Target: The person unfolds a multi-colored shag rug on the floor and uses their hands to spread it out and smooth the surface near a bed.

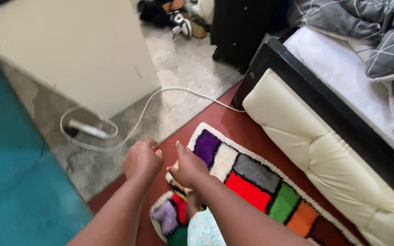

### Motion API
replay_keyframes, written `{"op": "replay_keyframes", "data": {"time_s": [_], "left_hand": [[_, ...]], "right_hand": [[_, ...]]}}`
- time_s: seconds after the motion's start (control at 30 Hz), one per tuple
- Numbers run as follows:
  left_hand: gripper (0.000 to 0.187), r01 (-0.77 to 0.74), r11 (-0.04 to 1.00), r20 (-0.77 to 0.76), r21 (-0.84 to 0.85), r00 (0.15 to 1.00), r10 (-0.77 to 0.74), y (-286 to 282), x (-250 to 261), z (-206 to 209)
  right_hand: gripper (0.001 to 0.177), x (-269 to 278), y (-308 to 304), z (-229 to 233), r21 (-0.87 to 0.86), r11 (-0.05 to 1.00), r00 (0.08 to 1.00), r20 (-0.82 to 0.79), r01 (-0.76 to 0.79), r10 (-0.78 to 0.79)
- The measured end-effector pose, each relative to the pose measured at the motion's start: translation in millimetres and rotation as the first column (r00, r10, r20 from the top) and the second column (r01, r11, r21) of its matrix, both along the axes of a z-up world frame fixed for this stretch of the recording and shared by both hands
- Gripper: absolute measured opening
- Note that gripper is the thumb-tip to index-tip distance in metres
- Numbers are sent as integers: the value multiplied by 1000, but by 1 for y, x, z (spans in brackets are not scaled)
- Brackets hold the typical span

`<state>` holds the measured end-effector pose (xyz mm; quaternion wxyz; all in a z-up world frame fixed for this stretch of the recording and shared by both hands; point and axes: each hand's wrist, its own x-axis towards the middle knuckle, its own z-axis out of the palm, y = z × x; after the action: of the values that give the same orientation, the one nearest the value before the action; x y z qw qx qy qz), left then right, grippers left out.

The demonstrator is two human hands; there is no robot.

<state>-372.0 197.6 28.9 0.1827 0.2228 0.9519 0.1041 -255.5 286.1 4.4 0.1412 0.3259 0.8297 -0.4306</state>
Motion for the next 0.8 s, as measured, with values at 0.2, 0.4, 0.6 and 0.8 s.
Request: {"op": "replay_keyframes", "data": {"time_s": [0.2, 0.4, 0.6, 0.8], "left_hand": [[39, 96, 981, 91, -168, 993, -82, 83, -75, -16], [34, 202, 944, 121, -261, 977, -176, 145, -119, -20], [37, 345, 910, 183, -231, 934, -308, 209, -132, -18], [33, 638, 762, 106, -113, 770, -629, 280, -160, -31]], "right_hand": [[93, -60, 60, -23, -92, 987, 991, 13, 131, -131], [91, -93, 111, -40, -17, 973, 973, -6, 229, -229], [90, -119, 138, -29, -51, 905, 905, -37, 423, -424], [94, -153, 185, -27, -27, 778, 778, -11, 628, -629]]}}
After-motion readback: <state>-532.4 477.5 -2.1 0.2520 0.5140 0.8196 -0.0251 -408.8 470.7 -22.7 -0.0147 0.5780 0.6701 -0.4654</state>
